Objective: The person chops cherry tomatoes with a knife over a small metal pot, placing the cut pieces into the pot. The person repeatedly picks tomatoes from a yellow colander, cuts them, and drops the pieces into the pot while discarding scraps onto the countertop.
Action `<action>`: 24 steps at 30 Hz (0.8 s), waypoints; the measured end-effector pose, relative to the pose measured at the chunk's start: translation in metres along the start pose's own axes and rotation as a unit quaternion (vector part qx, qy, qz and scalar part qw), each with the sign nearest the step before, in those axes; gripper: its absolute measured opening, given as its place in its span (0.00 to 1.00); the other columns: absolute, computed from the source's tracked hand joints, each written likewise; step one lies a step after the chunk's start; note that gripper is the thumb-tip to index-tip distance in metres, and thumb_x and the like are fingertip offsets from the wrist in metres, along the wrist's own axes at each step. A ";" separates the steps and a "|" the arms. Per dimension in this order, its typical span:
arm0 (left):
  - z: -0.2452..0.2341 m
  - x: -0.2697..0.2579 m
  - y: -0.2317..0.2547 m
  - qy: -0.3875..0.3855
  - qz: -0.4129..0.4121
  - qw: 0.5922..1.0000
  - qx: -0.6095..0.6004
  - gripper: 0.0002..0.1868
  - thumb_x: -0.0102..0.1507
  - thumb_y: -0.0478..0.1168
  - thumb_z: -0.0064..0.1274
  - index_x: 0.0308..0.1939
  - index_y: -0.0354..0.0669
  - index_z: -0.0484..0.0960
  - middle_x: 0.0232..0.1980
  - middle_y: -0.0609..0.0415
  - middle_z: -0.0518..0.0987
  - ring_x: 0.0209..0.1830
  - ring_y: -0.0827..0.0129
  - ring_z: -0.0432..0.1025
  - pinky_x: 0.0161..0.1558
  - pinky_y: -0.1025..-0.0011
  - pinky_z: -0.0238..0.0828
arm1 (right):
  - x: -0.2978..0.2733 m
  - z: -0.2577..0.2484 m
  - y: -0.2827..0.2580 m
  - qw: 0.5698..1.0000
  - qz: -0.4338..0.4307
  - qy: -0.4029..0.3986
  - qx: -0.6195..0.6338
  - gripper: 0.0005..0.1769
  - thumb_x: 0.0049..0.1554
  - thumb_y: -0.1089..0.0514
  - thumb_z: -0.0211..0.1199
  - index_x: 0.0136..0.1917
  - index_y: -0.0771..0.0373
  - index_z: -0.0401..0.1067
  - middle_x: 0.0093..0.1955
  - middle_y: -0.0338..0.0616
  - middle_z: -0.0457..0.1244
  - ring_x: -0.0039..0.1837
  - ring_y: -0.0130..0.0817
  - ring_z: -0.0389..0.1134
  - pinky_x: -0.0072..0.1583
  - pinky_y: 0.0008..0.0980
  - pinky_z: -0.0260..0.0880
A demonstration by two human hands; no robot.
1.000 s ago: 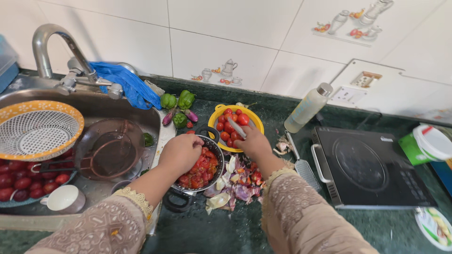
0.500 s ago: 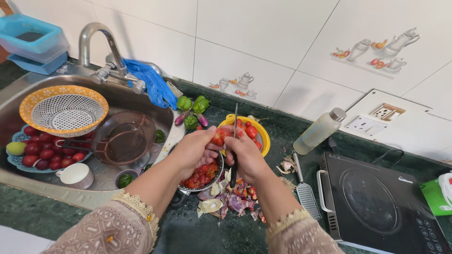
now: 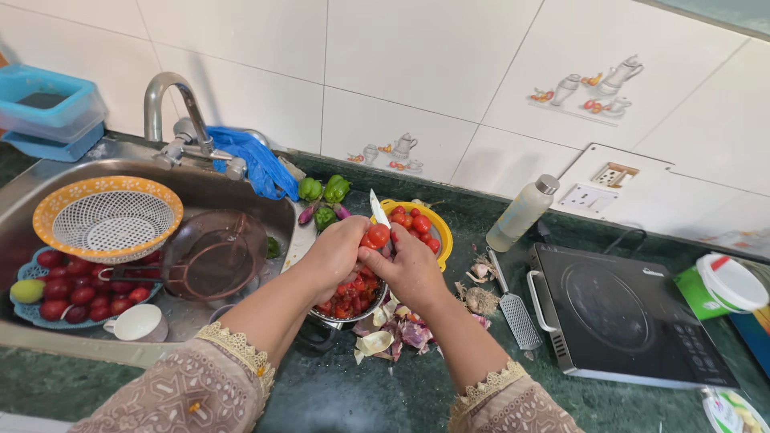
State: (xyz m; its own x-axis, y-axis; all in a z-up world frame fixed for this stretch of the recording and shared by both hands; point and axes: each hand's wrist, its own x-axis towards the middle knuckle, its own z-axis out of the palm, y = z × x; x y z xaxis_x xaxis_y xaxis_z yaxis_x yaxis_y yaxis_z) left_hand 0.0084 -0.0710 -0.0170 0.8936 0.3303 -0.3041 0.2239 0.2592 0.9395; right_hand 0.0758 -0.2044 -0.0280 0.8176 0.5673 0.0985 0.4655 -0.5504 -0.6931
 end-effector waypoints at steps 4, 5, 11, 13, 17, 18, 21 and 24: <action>-0.006 0.002 -0.001 -0.002 0.011 1.000 -0.009 0.13 0.64 0.48 0.40 0.33 0.46 0.74 0.19 0.58 0.60 0.16 0.75 0.54 0.15 0.78 0.48 | -0.010 0.016 -0.008 0.998 0.052 0.015 0.031 0.31 0.49 0.24 0.66 0.46 0.51 0.71 0.38 0.41 0.67 0.50 0.43 0.72 0.54 0.39 0.70; -0.009 0.004 -0.003 0.004 0.008 1.000 -0.023 0.12 0.65 0.47 0.38 0.34 0.46 0.73 0.19 0.59 0.58 0.14 0.76 0.53 0.15 0.78 0.48 | -0.014 0.020 -0.007 0.998 0.062 0.020 0.006 0.30 0.53 0.25 0.62 0.45 0.53 0.70 0.38 0.46 0.67 0.52 0.47 0.71 0.55 0.41 0.71; -0.017 -0.008 -0.002 0.001 -0.044 0.998 -0.052 0.11 0.65 0.46 0.37 0.38 0.44 0.72 0.19 0.63 0.56 0.11 0.79 0.50 0.13 0.79 0.46 | -0.031 0.023 -0.043 0.993 0.087 0.027 -0.070 0.29 0.57 0.27 0.56 0.44 0.55 0.71 0.40 0.52 0.68 0.55 0.52 0.71 0.57 0.45 0.71; -0.024 -0.005 -0.007 -0.007 -0.075 0.996 -0.041 0.12 0.65 0.45 0.37 0.38 0.43 0.72 0.19 0.64 0.58 0.10 0.80 0.49 0.13 0.81 0.45 | -0.029 0.028 -0.048 0.994 0.080 0.020 -0.071 0.28 0.56 0.28 0.58 0.45 0.56 0.71 0.42 0.55 0.68 0.57 0.55 0.71 0.58 0.49 0.70; -0.038 0.044 -0.033 -0.006 -0.065 0.997 -0.041 0.12 0.64 0.46 0.36 0.38 0.44 0.72 0.18 0.63 0.60 0.10 0.77 0.52 0.13 0.78 0.48 | -0.015 0.052 -0.036 0.994 0.093 0.029 -0.057 0.33 0.59 0.26 0.49 0.42 0.58 0.70 0.43 0.54 0.68 0.58 0.54 0.70 0.59 0.48 0.70; -0.040 0.065 -0.042 -0.001 -0.065 0.996 -0.054 0.10 0.63 0.44 0.36 0.36 0.46 0.71 0.17 0.62 0.61 0.09 0.75 0.54 0.13 0.76 0.51 | -0.011 0.057 -0.034 0.993 0.110 0.023 -0.044 0.37 0.60 0.23 0.44 0.41 0.58 0.70 0.44 0.54 0.68 0.60 0.54 0.69 0.60 0.48 0.69; -0.041 0.044 -0.021 -0.016 -0.060 0.996 -0.058 0.16 0.68 0.53 0.39 0.39 0.46 0.74 0.20 0.60 0.68 0.17 0.69 0.68 0.26 0.70 0.70 | -0.010 0.067 -0.035 0.984 0.176 0.011 0.017 0.40 0.58 0.20 0.43 0.48 0.55 0.78 0.52 0.51 0.70 0.68 0.49 0.66 0.68 0.47 0.65; -0.042 0.028 -0.020 -0.060 -0.100 0.983 -0.142 0.17 0.68 0.55 0.46 0.41 0.46 0.77 0.25 0.63 0.74 0.24 0.71 0.74 0.35 0.70 0.78 | -0.041 0.051 -0.096 0.974 0.202 0.006 0.098 0.44 0.61 0.27 0.40 0.51 0.68 0.79 0.58 0.63 0.69 0.71 0.56 0.64 0.73 0.51 0.58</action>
